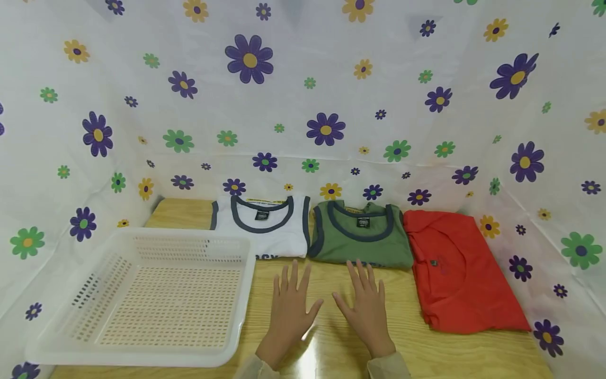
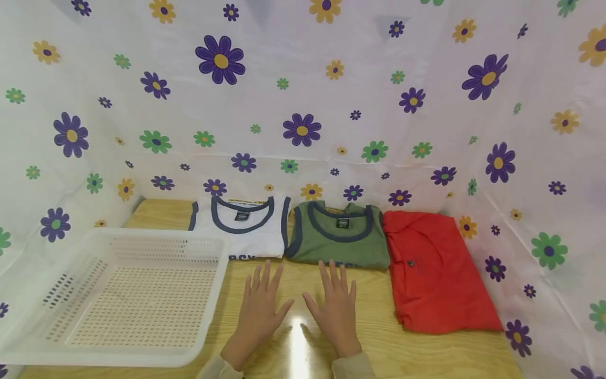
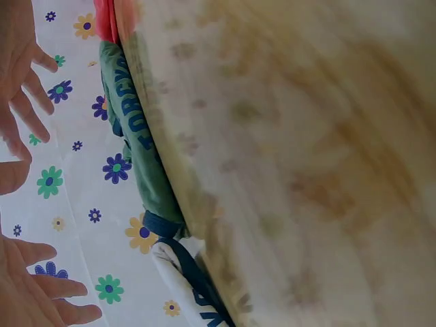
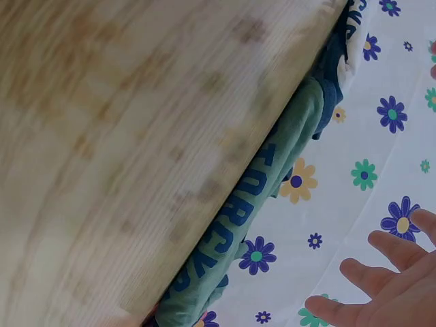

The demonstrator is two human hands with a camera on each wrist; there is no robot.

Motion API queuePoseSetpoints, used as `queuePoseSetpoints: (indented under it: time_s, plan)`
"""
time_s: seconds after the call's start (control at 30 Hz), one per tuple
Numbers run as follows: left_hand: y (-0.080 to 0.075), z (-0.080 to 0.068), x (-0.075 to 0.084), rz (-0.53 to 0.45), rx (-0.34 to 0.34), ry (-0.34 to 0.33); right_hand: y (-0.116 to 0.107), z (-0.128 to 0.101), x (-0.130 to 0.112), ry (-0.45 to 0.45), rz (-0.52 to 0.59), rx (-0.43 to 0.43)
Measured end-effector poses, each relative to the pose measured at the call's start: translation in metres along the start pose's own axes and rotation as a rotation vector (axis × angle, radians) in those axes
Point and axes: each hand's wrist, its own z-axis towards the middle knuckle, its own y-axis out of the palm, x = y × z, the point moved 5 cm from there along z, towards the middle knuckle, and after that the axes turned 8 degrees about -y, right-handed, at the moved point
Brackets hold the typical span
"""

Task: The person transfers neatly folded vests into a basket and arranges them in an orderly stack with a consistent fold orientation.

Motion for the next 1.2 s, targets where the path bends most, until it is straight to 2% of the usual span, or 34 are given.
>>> queuePoseSetpoints:
  time_s: [0.27,0.37,0.5,0.77,0.93,1.1,1.2]
  plan:
    - [-0.023,-0.006,-0.001,0.015,0.12,0.077,-0.004,0.004,-0.002,-0.054,0.0,0.052]
    - [-0.03,-0.008,-0.004,0.029,0.131,0.087,-0.006,0.008,-0.002,-0.084,-0.013,0.078]
    - [-0.038,-0.006,-0.005,0.039,0.107,0.07,-0.007,0.015,-0.003,-0.12,-0.02,0.098]
    - [-0.056,0.011,0.005,0.036,0.056,0.018,-0.005,0.039,-0.013,-0.136,0.013,0.059]
    - [-0.08,0.023,0.013,0.038,0.047,0.03,-0.012,0.059,-0.023,-0.174,0.034,0.073]
    - [-0.106,0.038,0.012,0.08,0.046,0.059,-0.015,0.08,-0.031,-0.192,0.043,0.071]
    - [-0.116,0.052,0.007,0.092,0.0,0.049,-0.011,0.094,-0.034,-0.188,0.055,0.051]
